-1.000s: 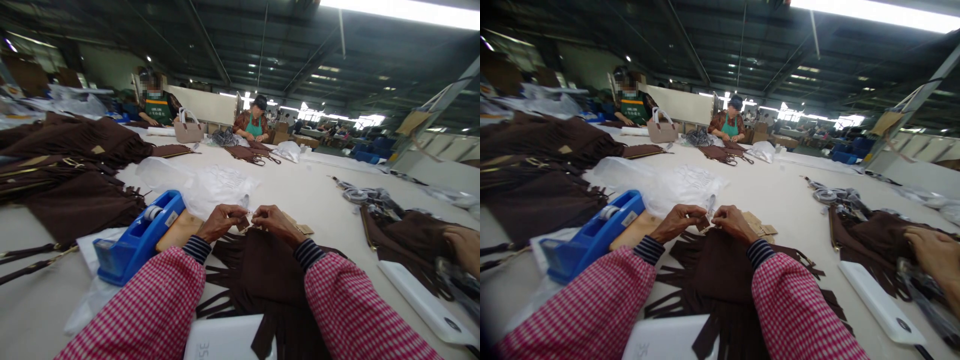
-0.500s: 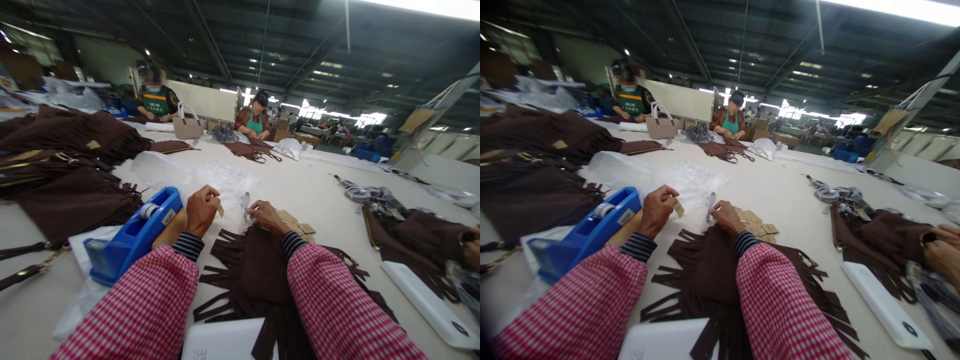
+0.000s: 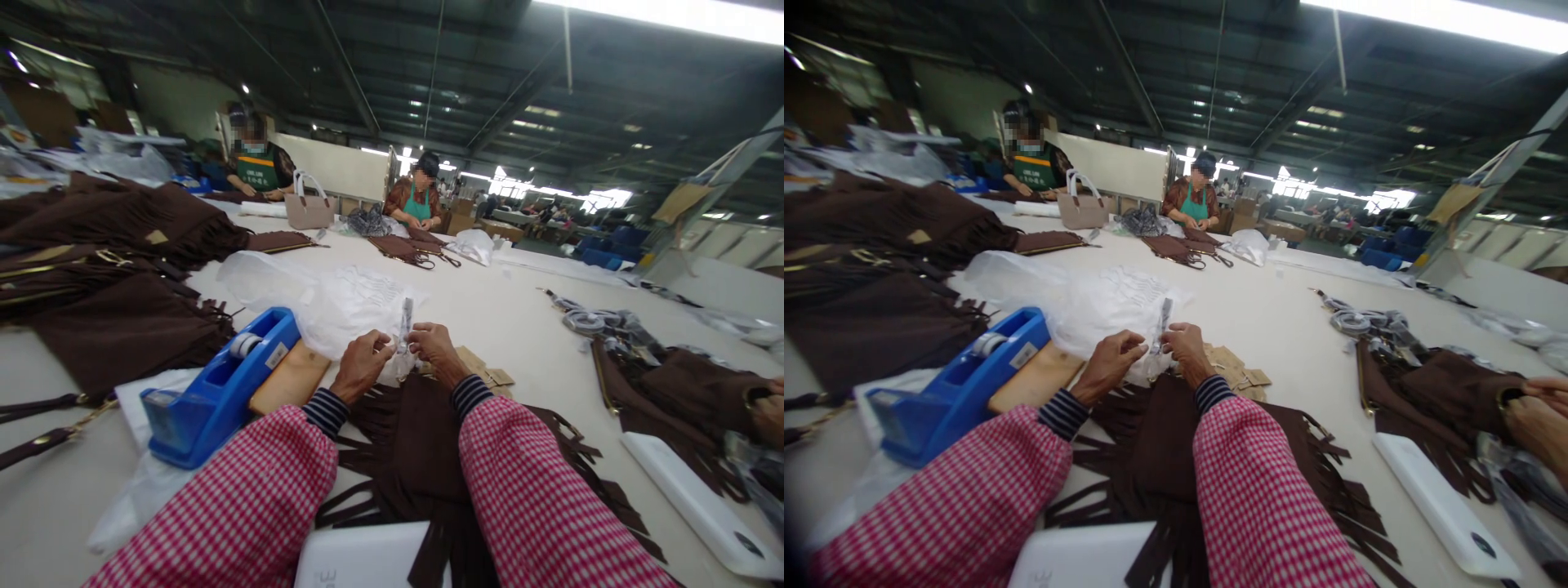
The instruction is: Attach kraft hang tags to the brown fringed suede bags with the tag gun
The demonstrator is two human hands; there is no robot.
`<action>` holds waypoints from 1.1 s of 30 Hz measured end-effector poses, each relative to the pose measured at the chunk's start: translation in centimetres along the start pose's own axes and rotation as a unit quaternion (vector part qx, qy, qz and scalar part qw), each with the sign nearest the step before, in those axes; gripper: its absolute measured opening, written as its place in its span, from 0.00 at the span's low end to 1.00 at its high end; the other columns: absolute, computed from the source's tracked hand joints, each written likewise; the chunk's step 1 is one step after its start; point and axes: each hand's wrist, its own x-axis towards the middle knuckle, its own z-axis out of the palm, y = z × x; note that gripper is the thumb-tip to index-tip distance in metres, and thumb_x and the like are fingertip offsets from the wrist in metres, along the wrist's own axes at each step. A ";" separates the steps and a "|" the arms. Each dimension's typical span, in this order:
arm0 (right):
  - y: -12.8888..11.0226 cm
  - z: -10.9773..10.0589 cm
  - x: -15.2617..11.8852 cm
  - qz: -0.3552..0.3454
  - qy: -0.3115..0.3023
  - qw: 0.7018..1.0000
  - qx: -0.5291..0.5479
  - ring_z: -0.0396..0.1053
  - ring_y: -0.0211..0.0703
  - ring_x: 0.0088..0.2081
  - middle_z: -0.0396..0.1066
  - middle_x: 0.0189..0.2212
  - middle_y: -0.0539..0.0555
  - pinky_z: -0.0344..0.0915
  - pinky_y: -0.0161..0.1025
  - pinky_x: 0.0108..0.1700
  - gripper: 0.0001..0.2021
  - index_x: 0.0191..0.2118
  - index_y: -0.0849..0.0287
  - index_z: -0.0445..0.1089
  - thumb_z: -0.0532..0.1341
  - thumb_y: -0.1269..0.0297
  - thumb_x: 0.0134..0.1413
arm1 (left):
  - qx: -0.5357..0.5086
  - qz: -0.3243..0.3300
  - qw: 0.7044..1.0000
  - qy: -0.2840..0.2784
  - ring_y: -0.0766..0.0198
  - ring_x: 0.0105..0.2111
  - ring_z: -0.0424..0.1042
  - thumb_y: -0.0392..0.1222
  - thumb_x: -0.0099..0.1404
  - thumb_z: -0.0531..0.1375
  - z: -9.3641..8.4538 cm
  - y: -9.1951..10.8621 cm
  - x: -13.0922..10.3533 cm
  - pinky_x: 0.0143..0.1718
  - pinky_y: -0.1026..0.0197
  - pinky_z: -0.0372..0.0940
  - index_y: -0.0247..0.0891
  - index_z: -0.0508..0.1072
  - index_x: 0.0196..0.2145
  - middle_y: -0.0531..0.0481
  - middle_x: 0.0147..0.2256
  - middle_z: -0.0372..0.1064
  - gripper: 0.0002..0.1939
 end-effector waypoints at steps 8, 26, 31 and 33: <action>-0.5 -1.5 -1.6 -0.046 -0.033 0.976 0.209 0.68 0.37 0.23 0.70 0.23 0.49 0.55 0.30 0.18 0.18 0.38 0.64 0.70 0.67 0.66 0.35 | -0.313 -0.069 0.925 -0.204 0.64 0.29 0.71 0.47 0.48 0.72 0.9 -0.8 -0.4 0.32 0.63 0.61 0.31 0.79 0.33 0.46 0.30 0.76 0.18; -0.1 -8.5 -7.5 -0.071 -0.048 0.996 0.000 0.74 0.49 0.42 0.74 0.49 0.61 0.67 0.35 0.28 0.19 0.49 0.61 0.73 0.65 0.64 0.49 | 0.001 0.001 0.988 -0.153 0.57 0.32 0.72 0.50 0.49 0.66 -1.7 -0.8 0.6 0.33 0.60 0.61 0.33 0.81 0.37 0.47 0.32 0.76 0.21; 6.0 -19.4 -15.1 -0.092 0.029 0.982 -0.164 0.71 0.48 0.38 0.77 0.40 0.56 0.66 0.40 0.37 0.15 0.45 0.56 0.77 0.63 0.57 0.53 | 0.108 0.036 0.990 -0.089 0.57 0.29 0.73 0.54 0.61 0.58 -3.8 2.4 -0.8 0.31 0.60 0.60 0.36 0.79 0.30 0.46 0.28 0.77 0.19; 8.9 -22.6 -18.0 -0.067 0.068 0.970 -0.223 0.69 0.46 0.34 0.77 0.36 0.54 0.64 0.40 0.36 0.13 0.41 0.56 0.78 0.63 0.56 0.54 | 0.130 0.006 0.977 -0.167 0.58 0.23 0.70 0.58 0.62 0.57 -4.0 3.4 -2.1 0.26 0.61 0.57 0.37 0.76 0.23 0.47 0.21 0.73 0.23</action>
